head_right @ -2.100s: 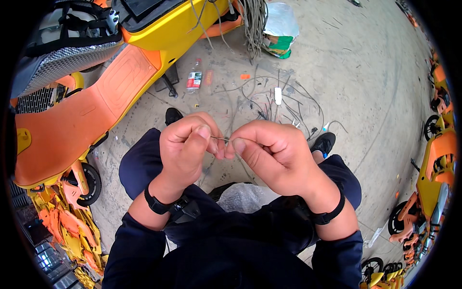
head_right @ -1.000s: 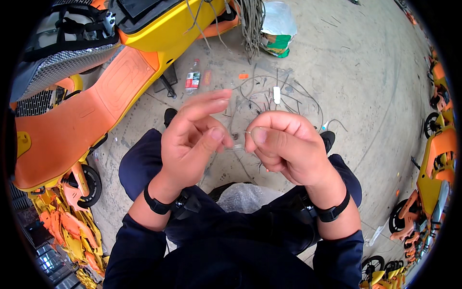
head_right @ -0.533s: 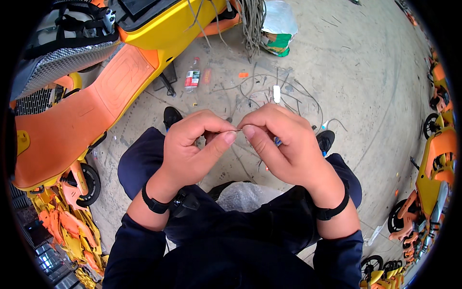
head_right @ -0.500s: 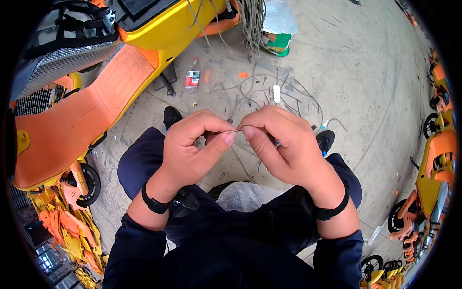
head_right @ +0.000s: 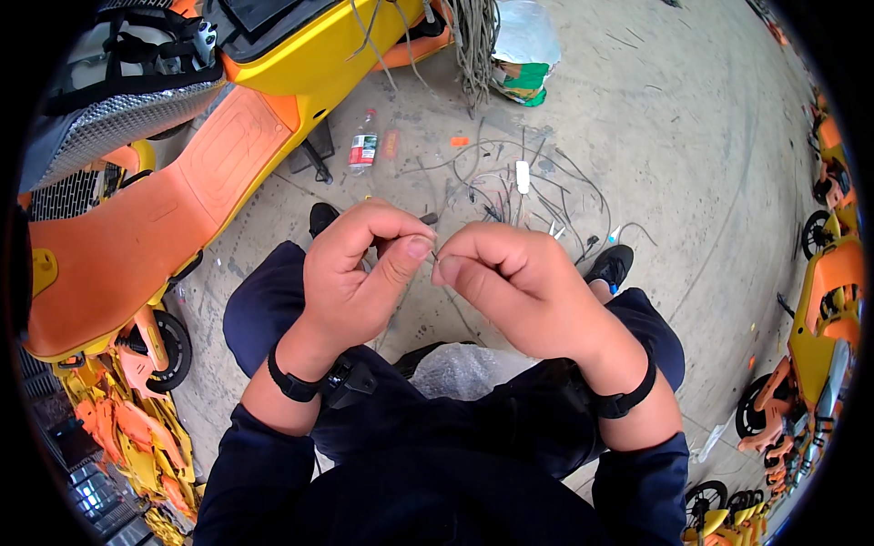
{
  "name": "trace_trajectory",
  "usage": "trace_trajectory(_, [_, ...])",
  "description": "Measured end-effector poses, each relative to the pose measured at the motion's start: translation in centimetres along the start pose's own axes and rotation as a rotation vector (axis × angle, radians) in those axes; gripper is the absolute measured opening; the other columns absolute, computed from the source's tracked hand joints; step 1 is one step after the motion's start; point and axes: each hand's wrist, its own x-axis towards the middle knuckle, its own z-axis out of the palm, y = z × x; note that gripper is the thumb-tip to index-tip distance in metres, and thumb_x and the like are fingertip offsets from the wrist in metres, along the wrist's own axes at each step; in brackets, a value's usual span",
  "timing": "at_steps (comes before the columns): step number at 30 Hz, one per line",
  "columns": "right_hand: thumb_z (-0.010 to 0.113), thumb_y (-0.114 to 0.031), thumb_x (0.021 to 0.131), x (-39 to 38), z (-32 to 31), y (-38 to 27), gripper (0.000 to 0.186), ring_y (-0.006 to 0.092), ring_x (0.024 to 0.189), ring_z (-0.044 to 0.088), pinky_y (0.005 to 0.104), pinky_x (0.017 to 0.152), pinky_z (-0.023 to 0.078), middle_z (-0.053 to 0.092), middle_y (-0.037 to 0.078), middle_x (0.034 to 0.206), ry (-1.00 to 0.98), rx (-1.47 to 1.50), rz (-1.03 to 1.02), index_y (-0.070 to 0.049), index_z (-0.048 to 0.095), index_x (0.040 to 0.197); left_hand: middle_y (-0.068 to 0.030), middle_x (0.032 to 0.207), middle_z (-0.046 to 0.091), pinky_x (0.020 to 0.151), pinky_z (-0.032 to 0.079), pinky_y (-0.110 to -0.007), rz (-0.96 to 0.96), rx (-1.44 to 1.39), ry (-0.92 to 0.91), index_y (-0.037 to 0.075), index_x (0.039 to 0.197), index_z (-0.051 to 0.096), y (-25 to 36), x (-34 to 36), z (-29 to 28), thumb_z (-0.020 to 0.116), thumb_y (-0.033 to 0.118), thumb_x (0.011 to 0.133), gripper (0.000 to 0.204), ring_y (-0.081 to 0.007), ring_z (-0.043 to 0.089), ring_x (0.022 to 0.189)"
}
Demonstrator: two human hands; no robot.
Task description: The person prepares and strips wires from a wiring harness, using scissors to remove insulation and then twisting the exposed ends together.
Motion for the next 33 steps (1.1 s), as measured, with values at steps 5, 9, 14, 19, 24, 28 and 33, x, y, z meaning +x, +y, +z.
trace_trajectory(5, [0.049, -0.007, 0.093, -0.1, -1.0, -0.9, 0.012, 0.0057, 0.073, 0.050, 0.0213, 0.064, 0.042, 0.058, -0.002, 0.082, -0.104, 0.294, 0.264, -0.001, 0.059, 0.094, -0.0051, 0.076, 0.059, 0.056, 0.042, -0.024, -0.004, -0.042, 0.054, 0.003, 0.089, 0.062, -0.1, -0.1, 0.2, 0.065, 0.009, 0.083, 0.009, -0.0141, 0.053, 0.063])
trace_trajectory(9, [0.050, -0.008, 0.094, -0.1, -0.1, -0.5, 0.012, 0.0066, 0.070, 0.050, 0.0215, 0.063, 0.042, 0.059, -0.001, 0.083, 0.011, 0.123, 0.165, -0.001, 0.059, 0.097, -0.0054, 0.077, 0.059, 0.058, 0.043, -0.026, 0.105, 0.052, 0.013, 0.003, 0.088, 0.062, -0.1, 0.5, -0.5, 0.065, 0.008, 0.082, 0.008, -0.0171, 0.055, 0.067])
trace_trajectory(14, [0.052, -0.004, 0.091, 0.3, 0.5, 0.7, 0.009, 0.0093, 0.063, 0.051, 0.0231, 0.059, 0.042, 0.059, 0.004, 0.078, 0.073, -0.232, -0.150, -0.001, 0.059, 0.096, -0.0059, 0.077, 0.058, 0.061, 0.044, -0.029, 0.123, 0.152, -0.031, 0.004, 0.084, 0.060, -0.4, 0.5, -0.7, 0.065, 0.006, 0.080, 0.007, -0.0195, 0.055, 0.069])
trace_trajectory(19, [0.053, -0.002, 0.089, 0.4, 0.3, 0.5, 0.008, 0.0117, 0.060, 0.053, 0.0241, 0.057, 0.042, 0.059, 0.006, 0.075, 0.030, -0.298, -0.171, -0.001, 0.060, 0.094, -0.0055, 0.077, 0.057, 0.061, 0.044, -0.028, 0.040, 0.119, -0.032, 0.004, 0.084, 0.060, -0.5, 0.4, -0.6, 0.065, 0.007, 0.080, 0.007, -0.0190, 0.055, 0.070])
trace_trajectory(24, [0.053, -0.002, 0.089, 0.3, 0.4, 0.4, 0.009, 0.0073, 0.059, 0.047, 0.0228, 0.055, 0.040, 0.056, 0.003, 0.071, 0.072, -0.219, -0.135, -0.001, 0.060, 0.094, -0.0073, 0.079, 0.059, 0.065, 0.048, -0.026, -0.017, -0.118, 0.151, 0.002, 0.094, 0.062, -0.6, 0.0, 0.6, 0.067, 0.002, 0.078, 0.017, -0.0188, 0.059, 0.073])
trace_trajectory(28, [0.053, -0.002, 0.089, 0.1, 0.3, 0.7, 0.009, 0.0058, 0.059, 0.045, 0.0219, 0.055, 0.039, 0.054, 0.001, 0.070, 0.141, -0.190, -0.161, -0.001, 0.061, 0.094, -0.0098, 0.087, 0.062, 0.068, 0.049, -0.025, 0.109, -0.024, 0.227, 0.000, 0.095, 0.063, -0.4, 0.0, 0.7, 0.067, 0.000, 0.077, 0.018, -0.0172, 0.061, 0.076])
trace_trajectory(33, [0.056, 0.000, 0.086, 0.2, 0.3, 0.7, 0.010, 0.0118, 0.058, 0.051, 0.0247, 0.054, 0.042, 0.058, 0.006, 0.072, 0.184, -0.364, -0.249, 0.000, 0.060, 0.094, -0.0110, 0.087, 0.065, 0.061, 0.051, -0.029, 0.254, 0.211, 0.115, 0.000, 0.091, 0.066, -0.4, 0.0, 0.8, 0.071, 0.000, 0.073, 0.019, -0.0222, 0.063, 0.072])
